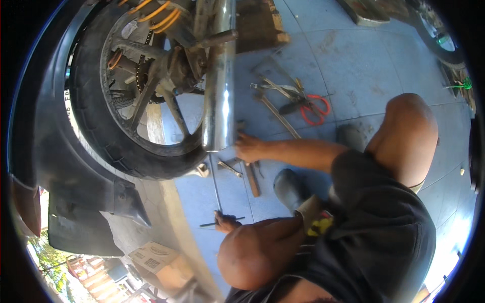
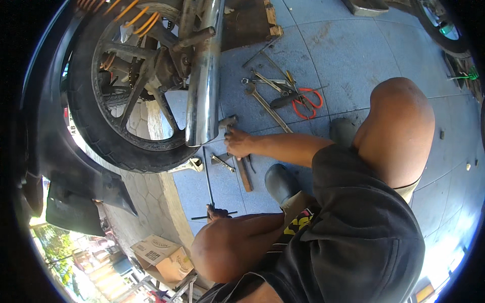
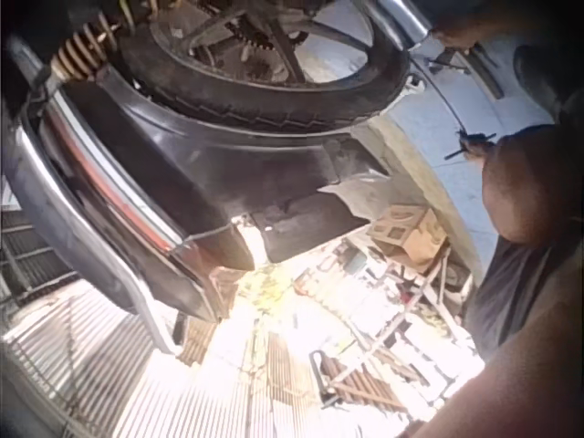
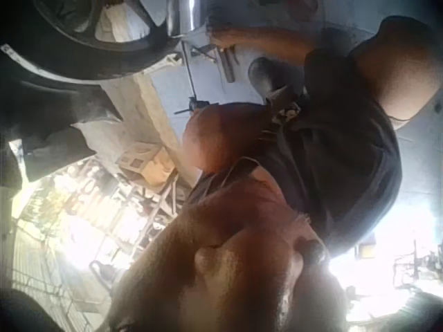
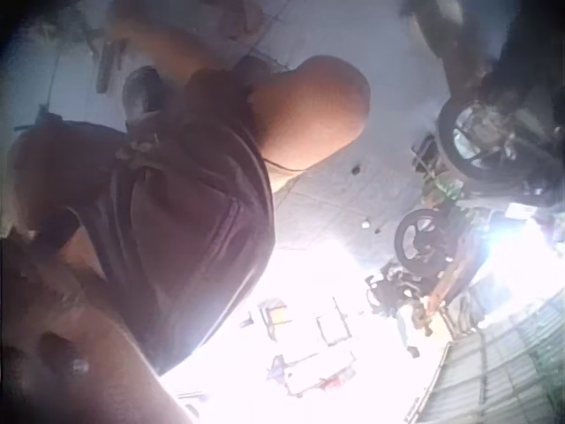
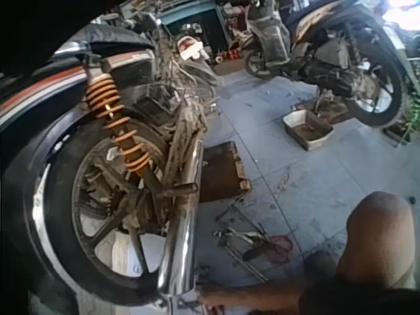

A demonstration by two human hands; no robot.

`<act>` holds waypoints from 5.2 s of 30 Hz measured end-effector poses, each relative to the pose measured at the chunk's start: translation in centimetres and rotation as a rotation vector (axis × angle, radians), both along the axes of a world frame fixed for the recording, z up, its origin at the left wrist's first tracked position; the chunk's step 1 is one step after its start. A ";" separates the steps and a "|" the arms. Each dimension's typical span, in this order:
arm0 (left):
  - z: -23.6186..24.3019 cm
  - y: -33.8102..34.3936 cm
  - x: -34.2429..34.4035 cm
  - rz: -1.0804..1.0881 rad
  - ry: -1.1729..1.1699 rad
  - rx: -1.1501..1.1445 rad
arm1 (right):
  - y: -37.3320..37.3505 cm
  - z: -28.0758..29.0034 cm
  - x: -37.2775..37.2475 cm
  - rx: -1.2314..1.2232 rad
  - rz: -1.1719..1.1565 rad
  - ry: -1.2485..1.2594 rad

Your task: The person is repairing the exhaust system and rear wheel area of a motorcycle.

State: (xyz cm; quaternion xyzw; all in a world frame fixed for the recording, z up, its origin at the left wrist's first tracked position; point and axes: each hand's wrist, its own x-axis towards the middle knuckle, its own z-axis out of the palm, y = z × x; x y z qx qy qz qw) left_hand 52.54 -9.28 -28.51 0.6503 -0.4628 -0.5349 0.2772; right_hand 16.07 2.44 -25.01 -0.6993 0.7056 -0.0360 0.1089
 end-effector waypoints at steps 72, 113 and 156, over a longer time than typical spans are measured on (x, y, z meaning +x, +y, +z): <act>6.0 4.3 -26.8 -0.268 -0.111 0.005 | -1.2 -2.1 1.9 -0.128 -0.172 -0.834; 2.2 2.0 -22.2 -0.645 0.911 0.621 | -1.6 2.6 4.2 -0.181 -0.496 -0.455; 6.1 3.7 -18.3 -0.597 0.532 -0.111 | 2.8 1.4 -1.8 -0.080 -0.059 -0.014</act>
